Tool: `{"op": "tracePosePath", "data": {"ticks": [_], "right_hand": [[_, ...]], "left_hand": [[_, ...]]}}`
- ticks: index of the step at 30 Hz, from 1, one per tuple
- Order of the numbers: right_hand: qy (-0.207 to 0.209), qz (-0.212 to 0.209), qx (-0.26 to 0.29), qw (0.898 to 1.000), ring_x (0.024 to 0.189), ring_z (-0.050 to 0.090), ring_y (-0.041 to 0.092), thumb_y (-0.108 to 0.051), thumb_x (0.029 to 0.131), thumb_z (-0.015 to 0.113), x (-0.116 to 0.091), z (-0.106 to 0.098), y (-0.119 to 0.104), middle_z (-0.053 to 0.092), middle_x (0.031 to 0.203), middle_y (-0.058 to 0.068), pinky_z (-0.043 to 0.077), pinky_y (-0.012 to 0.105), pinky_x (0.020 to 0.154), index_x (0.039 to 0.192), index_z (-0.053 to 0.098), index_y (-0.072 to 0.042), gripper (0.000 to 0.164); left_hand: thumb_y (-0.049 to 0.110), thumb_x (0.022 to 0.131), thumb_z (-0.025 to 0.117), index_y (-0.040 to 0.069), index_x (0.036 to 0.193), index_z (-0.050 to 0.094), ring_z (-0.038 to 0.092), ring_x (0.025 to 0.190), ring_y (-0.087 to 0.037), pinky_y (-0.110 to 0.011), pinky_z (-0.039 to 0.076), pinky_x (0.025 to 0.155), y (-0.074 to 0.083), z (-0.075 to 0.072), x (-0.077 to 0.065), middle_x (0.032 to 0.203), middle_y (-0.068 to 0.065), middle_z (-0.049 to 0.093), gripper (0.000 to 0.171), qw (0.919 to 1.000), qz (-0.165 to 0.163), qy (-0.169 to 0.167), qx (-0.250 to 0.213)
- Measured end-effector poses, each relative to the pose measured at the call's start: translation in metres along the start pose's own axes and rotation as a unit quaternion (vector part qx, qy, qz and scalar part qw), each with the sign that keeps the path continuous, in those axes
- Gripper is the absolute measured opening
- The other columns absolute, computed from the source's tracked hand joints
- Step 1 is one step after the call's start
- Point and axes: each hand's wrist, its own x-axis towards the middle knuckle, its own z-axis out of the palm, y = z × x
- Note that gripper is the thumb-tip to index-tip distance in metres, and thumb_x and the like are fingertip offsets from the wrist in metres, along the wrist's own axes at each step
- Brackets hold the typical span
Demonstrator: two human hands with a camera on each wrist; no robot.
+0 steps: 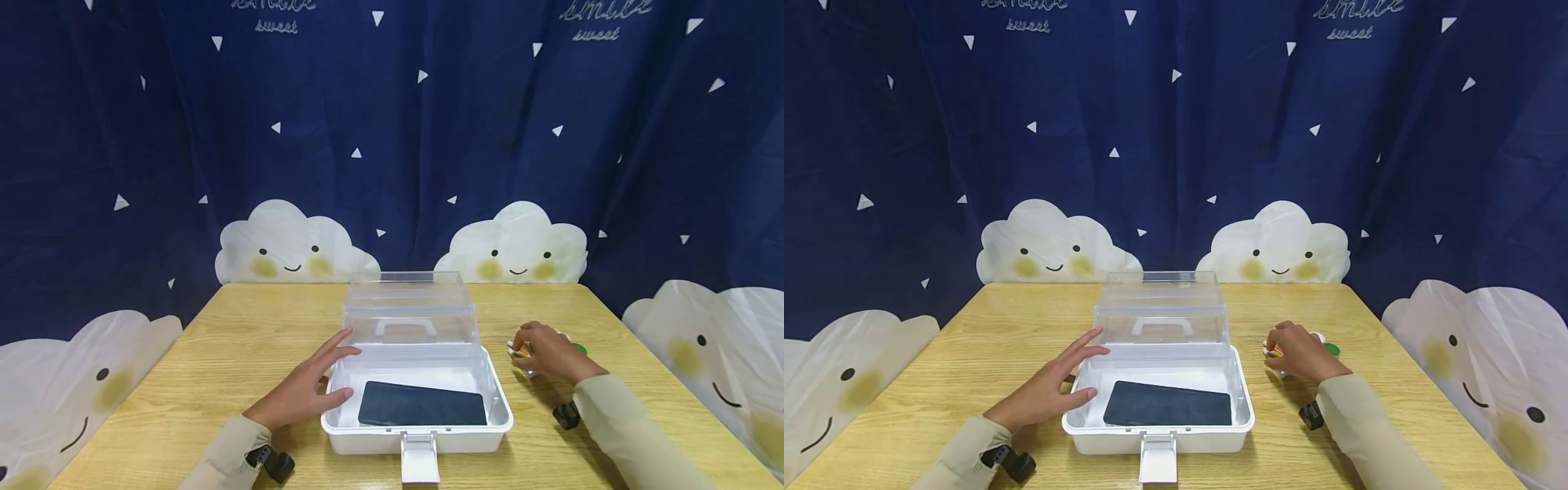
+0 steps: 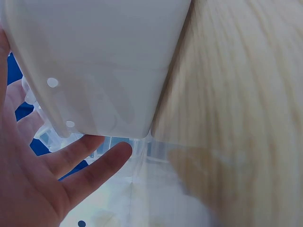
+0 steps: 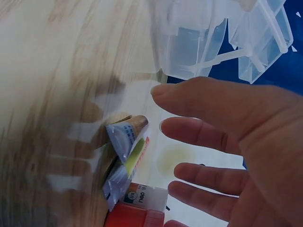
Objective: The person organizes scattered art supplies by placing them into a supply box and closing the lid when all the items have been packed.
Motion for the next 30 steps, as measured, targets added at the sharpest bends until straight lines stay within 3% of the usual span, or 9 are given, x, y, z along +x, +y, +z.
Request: {"op": "tracePosePath", "data": {"ticks": [7, 15, 21, 30], "right_hand": [[-0.001, 0.001, -0.011, 1.0, 0.074, 0.051, 0.015, -0.02, 0.076, 0.081, -0.0004, 0.0028, 0.0021, 0.059, 0.09, 0.001, 0.044, 0.046, 0.06, 0.079, 0.069, -0.017, 0.012], [-0.007, 0.01, -0.034, 0.999, 0.091, 0.058, 0.031, -0.022, 0.074, 0.081, -0.0003, 0.0061, 0.0053, 0.062, 0.103, 0.012, 0.046, 0.059, 0.067, 0.071, 0.065, -0.02, 0.017], [-0.008, 0.008, -0.032, 0.999, 0.107, 0.055, 0.044, -0.021, 0.076, 0.08, 0.0002, 0.0053, 0.0056, 0.061, 0.116, 0.023, 0.044, 0.069, 0.074, 0.071, 0.066, -0.021, 0.015], [-0.016, 0.01, -0.039, 0.999, 0.111, 0.053, 0.048, -0.021, 0.076, 0.081, 0.0024, 0.0068, 0.0063, 0.059, 0.121, 0.028, 0.044, 0.07, 0.075, 0.073, 0.067, -0.019, 0.015]], "left_hand": [[0.03, 0.087, 0.072, 0.032, 0.142, 0.044, 0.03, 0.141, -0.024, -0.04, 0.052, 0.091, -0.0004, 0.0, 0.0004, 0.16, 0.014, 0.011, 0.061, 1.0, 0.008, 0.003, 0.004], [0.03, 0.087, 0.072, 0.033, 0.141, 0.044, 0.031, 0.14, -0.024, -0.04, 0.052, 0.091, 0.0004, -0.0002, 0.0005, 0.16, 0.013, 0.011, 0.061, 0.9999, 0.011, 0.001, 0.0], [0.031, 0.088, 0.071, 0.034, 0.142, 0.043, 0.031, 0.141, -0.024, -0.041, 0.052, 0.092, 0.0011, -0.0007, 0.001, 0.16, 0.014, 0.01, 0.061, 1.0, 0.0, -0.003, -0.004], [0.032, 0.088, 0.071, 0.034, 0.142, 0.043, 0.03, 0.141, -0.024, -0.04, 0.052, 0.091, 0.0006, -0.0005, -0.0001, 0.161, 0.012, 0.011, 0.061, 1.0, 0.004, -0.002, -0.004]]}}
